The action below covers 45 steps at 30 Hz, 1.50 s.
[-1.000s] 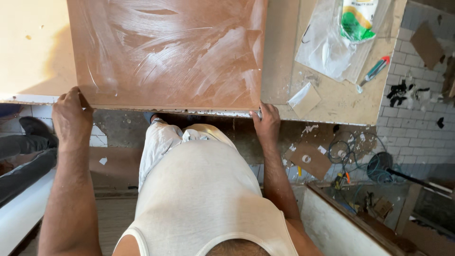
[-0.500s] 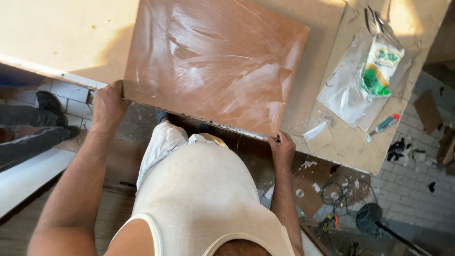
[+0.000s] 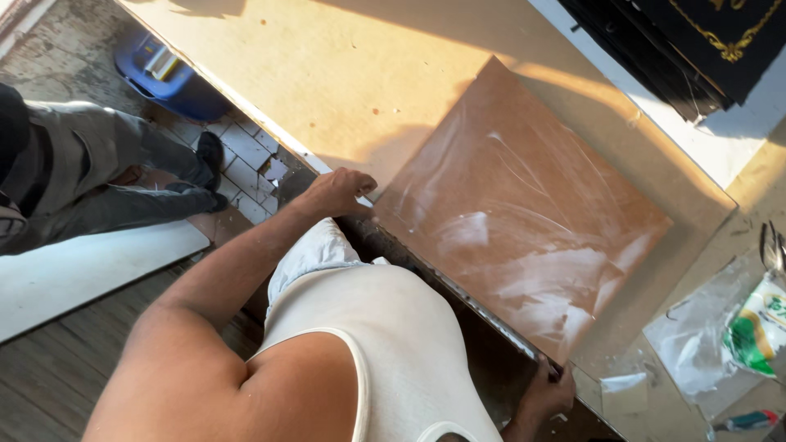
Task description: The person spreads white glue on a rectangular cardboard sheet using a small block, then places a black fabric with gold Arabic calligraphy on top and presses it down. The person repeats the process with a second fabric piece.
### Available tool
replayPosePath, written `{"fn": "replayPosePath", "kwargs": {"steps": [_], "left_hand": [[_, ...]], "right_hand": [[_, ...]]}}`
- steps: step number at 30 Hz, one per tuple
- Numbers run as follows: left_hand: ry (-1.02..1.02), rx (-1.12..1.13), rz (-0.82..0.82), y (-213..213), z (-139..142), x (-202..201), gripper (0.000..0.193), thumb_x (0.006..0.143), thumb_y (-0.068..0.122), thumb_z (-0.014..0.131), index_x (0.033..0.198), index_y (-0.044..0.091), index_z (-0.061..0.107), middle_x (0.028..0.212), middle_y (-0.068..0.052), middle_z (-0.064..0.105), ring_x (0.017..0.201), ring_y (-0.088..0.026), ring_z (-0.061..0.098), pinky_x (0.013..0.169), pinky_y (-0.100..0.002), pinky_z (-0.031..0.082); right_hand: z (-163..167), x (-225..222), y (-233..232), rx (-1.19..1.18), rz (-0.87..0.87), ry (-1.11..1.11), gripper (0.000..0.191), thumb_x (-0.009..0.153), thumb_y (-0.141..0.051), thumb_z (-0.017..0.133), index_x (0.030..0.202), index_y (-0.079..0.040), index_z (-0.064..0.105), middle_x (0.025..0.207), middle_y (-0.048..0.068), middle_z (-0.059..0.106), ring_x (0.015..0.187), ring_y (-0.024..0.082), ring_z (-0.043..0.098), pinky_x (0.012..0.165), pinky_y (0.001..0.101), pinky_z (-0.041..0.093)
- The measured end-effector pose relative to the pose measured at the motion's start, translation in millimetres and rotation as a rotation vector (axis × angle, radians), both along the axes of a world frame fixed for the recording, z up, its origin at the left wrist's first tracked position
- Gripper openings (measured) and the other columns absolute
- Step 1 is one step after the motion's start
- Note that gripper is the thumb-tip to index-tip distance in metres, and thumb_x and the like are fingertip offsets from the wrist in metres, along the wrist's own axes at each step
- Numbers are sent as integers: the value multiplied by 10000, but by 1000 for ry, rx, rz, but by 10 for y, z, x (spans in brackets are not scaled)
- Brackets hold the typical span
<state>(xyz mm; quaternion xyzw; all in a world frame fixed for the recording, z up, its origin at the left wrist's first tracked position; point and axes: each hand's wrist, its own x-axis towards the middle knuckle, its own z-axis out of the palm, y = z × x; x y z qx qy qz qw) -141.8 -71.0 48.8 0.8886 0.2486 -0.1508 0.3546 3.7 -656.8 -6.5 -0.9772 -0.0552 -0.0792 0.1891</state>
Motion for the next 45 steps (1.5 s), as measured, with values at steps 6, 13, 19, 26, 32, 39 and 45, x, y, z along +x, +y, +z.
{"fn": "replayPosePath", "kwargs": {"steps": [6, 13, 19, 26, 32, 39, 45], "left_hand": [[-403, 538, 378, 2217, -191, -281, 545, 897, 411, 837, 1293, 77, 665, 1243, -134, 687, 1111, -310, 678, 920, -412, 562], [-216, 962, 407, 4514, -137, -892, 528, 808, 274, 896, 1225, 31, 684, 1266, -189, 600, 1222, -360, 536, 1027, -498, 471], [-289, 914, 270, 4990, -223, -1009, 280, 799, 98, 781, 1065, 36, 722, 1164, -131, 659, 1179, -330, 599, 907, -459, 530], [-358, 612, 253, 4584, -208, -495, 197, 926, 126, 686, 1113, 112, 746, 1033, -140, 663, 772, -242, 692, 624, -402, 612], [-664, 288, -58, 3591, -293, -327, 442, 840, 389, 802, 1113, 54, 708, 1177, -170, 672, 1141, -343, 624, 1047, -570, 427], [-425, 739, 582, 4068, -400, -896, 665, 906, 383, 846, 1394, 32, 563, 1500, -266, 437, 1422, -445, 376, 1175, -606, 264], [-295, 614, 816, 4551, -487, -1292, 671, 958, 347, 825, 1445, 13, 507, 1307, -228, 555, 1242, -414, 466, 1019, -573, 355]], "right_hand": [[-62, -743, 1232, 25, -426, -172, 520, 928, -158, 855, 1320, 97, 629, 1197, 253, 662, 1027, 353, 673, 857, 414, 573], [-17, -1246, 2409, -46, -546, -160, 408, 1012, -144, 807, 1325, 67, 651, 1208, 239, 673, 1050, 336, 683, 872, 400, 574], [250, -1256, 2848, 3, -532, -199, 294, 1058, -122, 739, 1285, 56, 680, 1196, 233, 673, 1043, 318, 688, 859, 386, 580], [680, -1015, 3853, 54, -367, -269, 256, 1062, -115, 726, 1238, 70, 720, 1138, 244, 667, 925, 307, 688, 815, 383, 580], [982, -850, 4871, 144, 27, -302, 246, 1044, -71, 695, 1250, 65, 701, 1187, 237, 662, 990, 325, 688, 820, 393, 603], [1105, -1019, 5386, 160, 193, -197, 213, 1034, -100, 678, 1184, 46, 720, 1138, 210, 685, 945, 292, 703, 736, 352, 612], [1065, -999, 5575, 231, 283, -91, 194, 1004, -100, 691, 1130, 41, 735, 1058, 171, 716, 845, 265, 699, 699, 346, 575]]}}
